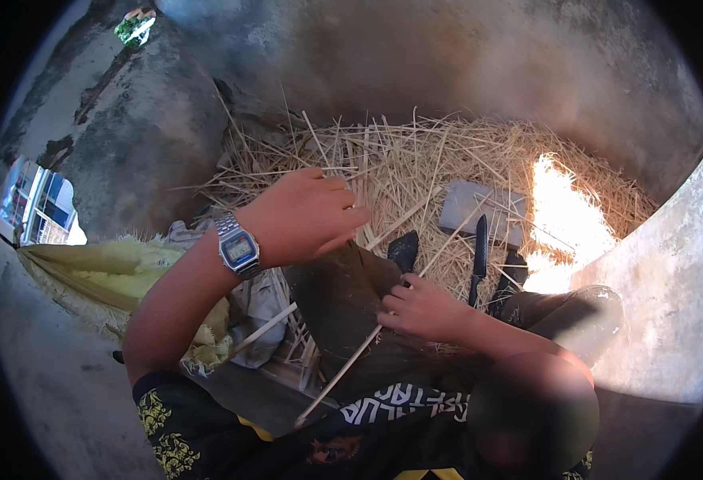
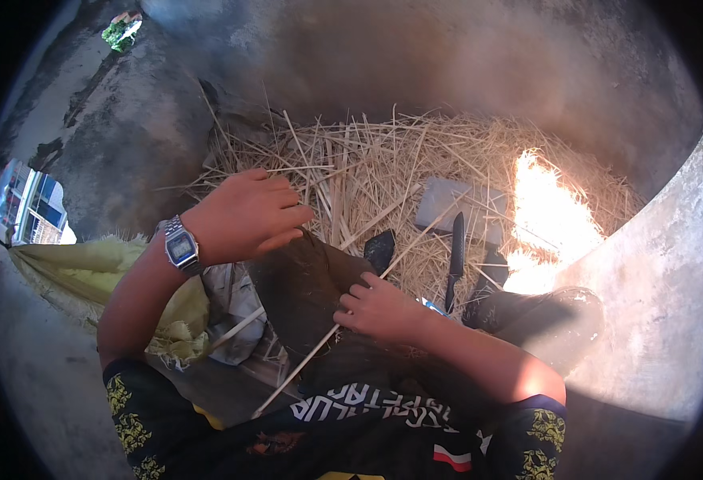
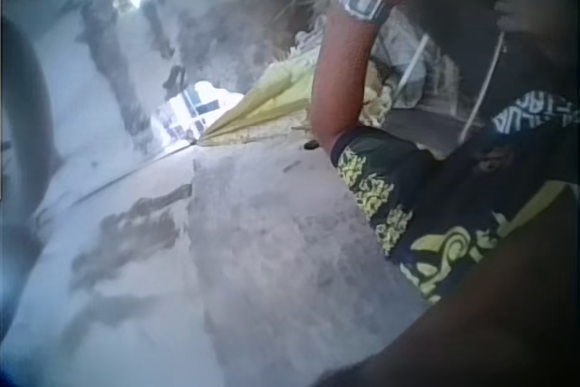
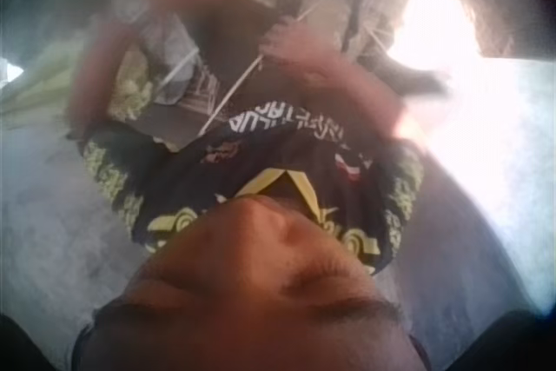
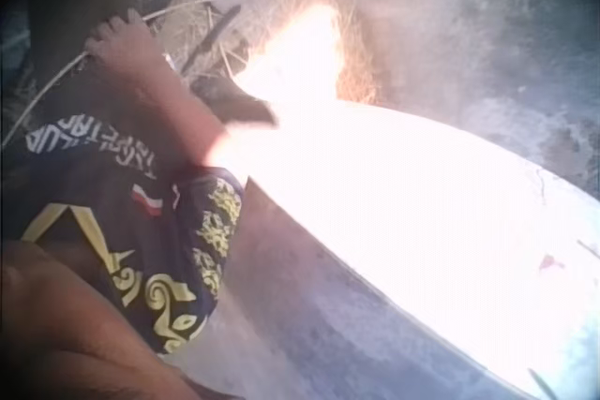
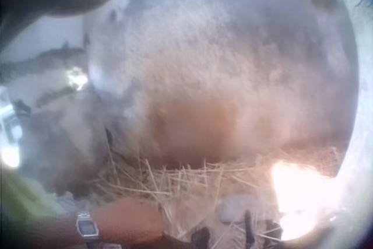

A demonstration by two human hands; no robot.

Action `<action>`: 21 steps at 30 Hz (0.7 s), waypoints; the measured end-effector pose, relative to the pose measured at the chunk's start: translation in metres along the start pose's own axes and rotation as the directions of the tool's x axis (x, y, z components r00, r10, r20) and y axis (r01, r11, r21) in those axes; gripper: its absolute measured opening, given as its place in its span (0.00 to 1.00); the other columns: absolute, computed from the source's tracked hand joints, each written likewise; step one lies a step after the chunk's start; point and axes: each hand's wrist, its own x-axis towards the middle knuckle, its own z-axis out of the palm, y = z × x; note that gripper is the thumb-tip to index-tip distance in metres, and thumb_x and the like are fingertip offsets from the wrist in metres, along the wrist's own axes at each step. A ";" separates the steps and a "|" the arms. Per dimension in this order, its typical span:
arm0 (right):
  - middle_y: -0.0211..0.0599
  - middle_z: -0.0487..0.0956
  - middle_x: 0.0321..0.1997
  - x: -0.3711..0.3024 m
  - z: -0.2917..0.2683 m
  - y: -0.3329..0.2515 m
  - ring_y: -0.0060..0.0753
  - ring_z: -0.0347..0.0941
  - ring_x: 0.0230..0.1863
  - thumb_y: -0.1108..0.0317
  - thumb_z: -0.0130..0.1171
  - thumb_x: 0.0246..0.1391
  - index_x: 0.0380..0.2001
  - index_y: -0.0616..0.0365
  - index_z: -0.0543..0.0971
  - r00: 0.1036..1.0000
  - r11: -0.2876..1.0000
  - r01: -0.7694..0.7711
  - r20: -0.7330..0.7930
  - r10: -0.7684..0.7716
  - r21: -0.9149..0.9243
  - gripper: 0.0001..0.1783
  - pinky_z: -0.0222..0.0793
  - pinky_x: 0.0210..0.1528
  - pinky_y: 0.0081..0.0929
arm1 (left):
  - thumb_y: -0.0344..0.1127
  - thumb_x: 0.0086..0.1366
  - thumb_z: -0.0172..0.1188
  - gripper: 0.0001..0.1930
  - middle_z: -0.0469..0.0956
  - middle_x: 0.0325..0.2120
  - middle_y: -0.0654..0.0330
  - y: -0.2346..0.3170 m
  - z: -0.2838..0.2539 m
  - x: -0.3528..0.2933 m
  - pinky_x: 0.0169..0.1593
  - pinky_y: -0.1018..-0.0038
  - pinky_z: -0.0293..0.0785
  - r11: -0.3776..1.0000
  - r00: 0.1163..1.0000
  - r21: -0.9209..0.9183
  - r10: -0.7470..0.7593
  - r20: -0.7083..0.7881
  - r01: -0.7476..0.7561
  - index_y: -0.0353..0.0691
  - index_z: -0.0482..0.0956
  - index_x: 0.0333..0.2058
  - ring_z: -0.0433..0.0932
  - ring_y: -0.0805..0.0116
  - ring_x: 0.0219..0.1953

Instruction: The person sits on the floor and uses a knife to split a long piece of bamboo into thin strips. They hold the bamboo with one hand and carefully shave and split it with the other, creating a pile of thin bamboo strips.

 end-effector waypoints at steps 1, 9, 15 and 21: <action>0.30 0.76 0.38 -0.003 -0.003 0.012 0.32 0.75 0.43 0.65 0.60 0.49 0.41 0.49 0.76 0.997 0.997 -0.031 -0.072 0.026 -0.077 0.13 0.68 0.52 0.38 | 0.37 0.67 0.61 0.18 0.82 0.37 0.67 -0.010 -0.001 -0.009 0.50 0.65 0.74 0.988 1.000 -0.154 -0.019 -0.008 0.017 0.42 0.72 0.54 0.80 0.68 0.44; 0.40 0.78 0.32 -0.012 -0.060 0.066 0.44 0.78 0.36 0.73 0.59 0.49 0.39 0.58 0.77 0.812 0.953 -0.302 -0.536 0.234 -0.041 0.11 0.75 0.38 0.37 | 0.46 0.61 0.70 0.34 0.81 0.41 0.55 -0.089 0.054 -0.093 0.49 0.65 0.77 0.669 0.921 -0.634 -0.286 0.263 0.389 0.39 0.65 0.60 0.80 0.65 0.47; 0.45 0.80 0.32 0.005 -0.091 0.077 0.48 0.79 0.35 0.72 0.59 0.55 0.40 0.60 0.77 0.669 0.882 -0.459 -0.614 0.419 0.102 0.09 0.75 0.35 0.40 | 0.59 0.58 0.68 0.51 0.64 0.63 0.47 0.001 0.063 -0.014 0.62 0.54 0.64 0.633 0.749 -0.750 -0.402 -0.527 -0.188 0.41 0.49 0.69 0.65 0.52 0.65; 0.46 0.81 0.34 0.015 -0.106 0.081 0.49 0.80 0.38 0.70 0.58 0.54 0.39 0.60 0.77 0.465 0.862 -0.464 -0.773 0.432 0.203 0.09 0.76 0.37 0.40 | 0.46 0.76 0.47 0.19 0.75 0.39 0.53 0.027 0.022 0.100 0.50 0.62 0.75 0.283 0.224 -0.396 -0.488 -0.843 -0.873 0.36 0.61 0.52 0.78 0.63 0.42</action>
